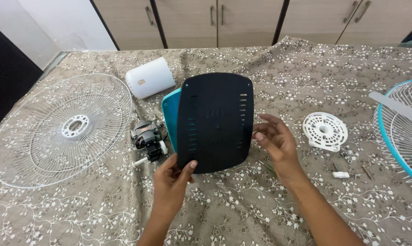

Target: The person assembles an electric fan by attaching a black rear cover to a blue fan housing and securing it with screws. They then attach the motor assembly to the housing and tighten a central nut.

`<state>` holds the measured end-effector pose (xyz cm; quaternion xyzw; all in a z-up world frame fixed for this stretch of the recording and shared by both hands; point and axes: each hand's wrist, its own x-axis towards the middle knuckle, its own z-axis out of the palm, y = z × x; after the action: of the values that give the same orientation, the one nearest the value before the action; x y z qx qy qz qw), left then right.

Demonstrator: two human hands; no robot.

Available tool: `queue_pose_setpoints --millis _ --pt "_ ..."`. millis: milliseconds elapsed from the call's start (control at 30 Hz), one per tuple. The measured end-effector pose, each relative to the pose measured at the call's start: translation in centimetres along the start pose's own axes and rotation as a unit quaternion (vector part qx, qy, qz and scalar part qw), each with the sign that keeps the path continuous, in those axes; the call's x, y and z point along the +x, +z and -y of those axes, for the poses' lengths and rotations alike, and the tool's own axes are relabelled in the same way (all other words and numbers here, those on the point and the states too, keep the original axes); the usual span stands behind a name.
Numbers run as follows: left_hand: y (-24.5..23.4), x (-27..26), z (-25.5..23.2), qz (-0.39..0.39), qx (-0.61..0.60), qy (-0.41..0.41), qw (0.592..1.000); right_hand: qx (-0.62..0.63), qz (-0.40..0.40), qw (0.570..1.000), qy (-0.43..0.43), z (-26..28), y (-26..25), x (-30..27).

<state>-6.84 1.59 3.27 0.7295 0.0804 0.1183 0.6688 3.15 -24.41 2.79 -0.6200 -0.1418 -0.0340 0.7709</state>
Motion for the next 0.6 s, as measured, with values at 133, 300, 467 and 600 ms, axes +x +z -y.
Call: queue_pose_setpoints --millis 133,300,467,600 --pt "-2.2 1.1 -2.4 -0.019 -0.003 0.04 0.999 0.021 0.018 1.0 0.003 2.7 -0.8 0.3" --pt "-3.4 4.0 -7.0 0.027 0.018 0.06 0.998 -0.077 0.139 0.983 0.089 3.6 -0.8 -0.7" --pt "-2.7 6.7 -11.0 0.152 0.129 0.107 0.974 -0.089 0.217 0.961 0.15 1.7 -0.2 -2.0" --pt "-3.0 8.4 -12.5 0.109 0.08 0.167 0.977 -0.156 0.072 0.972 0.159 0.8 -0.2 -1.6"
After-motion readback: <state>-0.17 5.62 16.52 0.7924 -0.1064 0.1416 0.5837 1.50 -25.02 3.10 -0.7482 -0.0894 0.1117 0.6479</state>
